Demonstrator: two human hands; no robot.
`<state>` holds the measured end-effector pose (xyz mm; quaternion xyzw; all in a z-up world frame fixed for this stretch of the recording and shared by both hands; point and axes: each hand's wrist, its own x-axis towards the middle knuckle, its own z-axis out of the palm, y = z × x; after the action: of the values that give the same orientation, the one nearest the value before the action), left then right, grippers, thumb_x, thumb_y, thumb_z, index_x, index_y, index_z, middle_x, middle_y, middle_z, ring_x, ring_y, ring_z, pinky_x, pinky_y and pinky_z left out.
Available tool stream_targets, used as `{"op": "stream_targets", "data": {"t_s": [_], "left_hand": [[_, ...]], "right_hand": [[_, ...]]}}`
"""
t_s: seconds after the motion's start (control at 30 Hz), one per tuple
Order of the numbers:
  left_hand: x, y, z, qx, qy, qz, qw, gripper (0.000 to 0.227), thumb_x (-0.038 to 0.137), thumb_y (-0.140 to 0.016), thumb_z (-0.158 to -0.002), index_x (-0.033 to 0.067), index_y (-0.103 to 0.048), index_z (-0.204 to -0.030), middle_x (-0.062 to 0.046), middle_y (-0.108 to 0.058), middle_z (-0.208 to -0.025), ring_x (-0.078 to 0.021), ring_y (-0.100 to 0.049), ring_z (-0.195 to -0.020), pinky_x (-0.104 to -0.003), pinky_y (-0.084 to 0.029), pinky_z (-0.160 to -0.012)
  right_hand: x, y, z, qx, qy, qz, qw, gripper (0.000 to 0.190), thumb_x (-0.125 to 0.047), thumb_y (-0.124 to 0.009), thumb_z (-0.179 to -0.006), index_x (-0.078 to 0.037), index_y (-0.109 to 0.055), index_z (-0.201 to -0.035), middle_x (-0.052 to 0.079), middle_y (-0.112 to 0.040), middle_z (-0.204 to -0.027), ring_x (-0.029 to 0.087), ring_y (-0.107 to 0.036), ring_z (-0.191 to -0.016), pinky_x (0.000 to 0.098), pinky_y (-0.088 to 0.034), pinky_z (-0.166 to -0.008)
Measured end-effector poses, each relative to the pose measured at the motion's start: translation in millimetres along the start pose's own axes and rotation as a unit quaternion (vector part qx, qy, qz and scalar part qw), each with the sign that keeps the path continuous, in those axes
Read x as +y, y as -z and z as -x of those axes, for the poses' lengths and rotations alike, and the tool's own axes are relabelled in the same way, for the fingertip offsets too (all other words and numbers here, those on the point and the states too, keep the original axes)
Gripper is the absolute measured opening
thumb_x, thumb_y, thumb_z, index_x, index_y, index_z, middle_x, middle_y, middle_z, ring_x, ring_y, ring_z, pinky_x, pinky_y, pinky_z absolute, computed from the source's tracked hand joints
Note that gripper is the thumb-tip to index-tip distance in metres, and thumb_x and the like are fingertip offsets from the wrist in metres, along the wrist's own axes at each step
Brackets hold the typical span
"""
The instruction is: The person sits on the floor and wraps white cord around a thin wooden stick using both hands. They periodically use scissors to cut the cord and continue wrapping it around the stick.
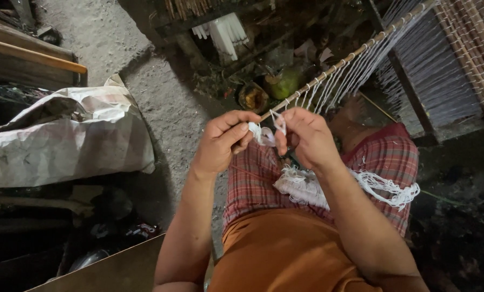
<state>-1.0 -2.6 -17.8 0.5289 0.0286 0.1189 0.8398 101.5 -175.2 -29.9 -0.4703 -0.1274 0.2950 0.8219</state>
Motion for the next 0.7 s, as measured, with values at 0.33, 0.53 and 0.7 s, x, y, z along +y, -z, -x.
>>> {"op": "stream_targets", "data": {"t_s": [0.33,0.53,0.7], "left_hand": [[-0.9,-3.0,0.4,-0.005,0.006,0.009,1.0,0.024,0.0,-0.057,-0.102,-0.0112,-0.064,-0.122,-0.013,-0.055,-0.064,-0.0131,-0.044,-0.055,-0.02,-0.033,-0.046],[-2.3,0.0,0.6,0.013,0.008,0.012,1.0,0.026,-0.001,-0.058,-0.101,-0.0128,-0.065,-0.123,-0.012,-0.057,-0.067,-0.0128,-0.049,-0.062,-0.02,-0.036,-0.046],[-0.1,-0.2,0.5,0.013,0.007,0.021,1.0,0.028,0.0,-0.056,-0.101,-0.0144,-0.063,-0.123,-0.01,-0.054,-0.067,-0.0123,-0.048,-0.062,-0.018,-0.034,-0.045]], "right_hand": [[11.4,8.7,-3.6,-0.042,-0.062,-0.08,0.994,0.009,-0.002,-0.064,-0.097,0.006,-0.064,-0.097,0.01,-0.039,-0.042,0.021,-0.045,-0.03,0.0318,-0.044,-0.033],[17.5,13.0,-8.0,-0.007,-0.024,-0.099,0.995,0.014,-0.007,-0.053,-0.103,0.004,-0.061,-0.107,0.012,-0.039,-0.044,0.024,-0.046,-0.03,0.0372,-0.045,-0.035],[-2.0,-4.1,1.7,-0.054,0.04,0.16,0.985,0.017,-0.005,-0.055,-0.103,0.005,-0.068,-0.107,0.017,-0.054,-0.046,0.025,-0.06,-0.036,0.0317,-0.048,-0.036]]}}
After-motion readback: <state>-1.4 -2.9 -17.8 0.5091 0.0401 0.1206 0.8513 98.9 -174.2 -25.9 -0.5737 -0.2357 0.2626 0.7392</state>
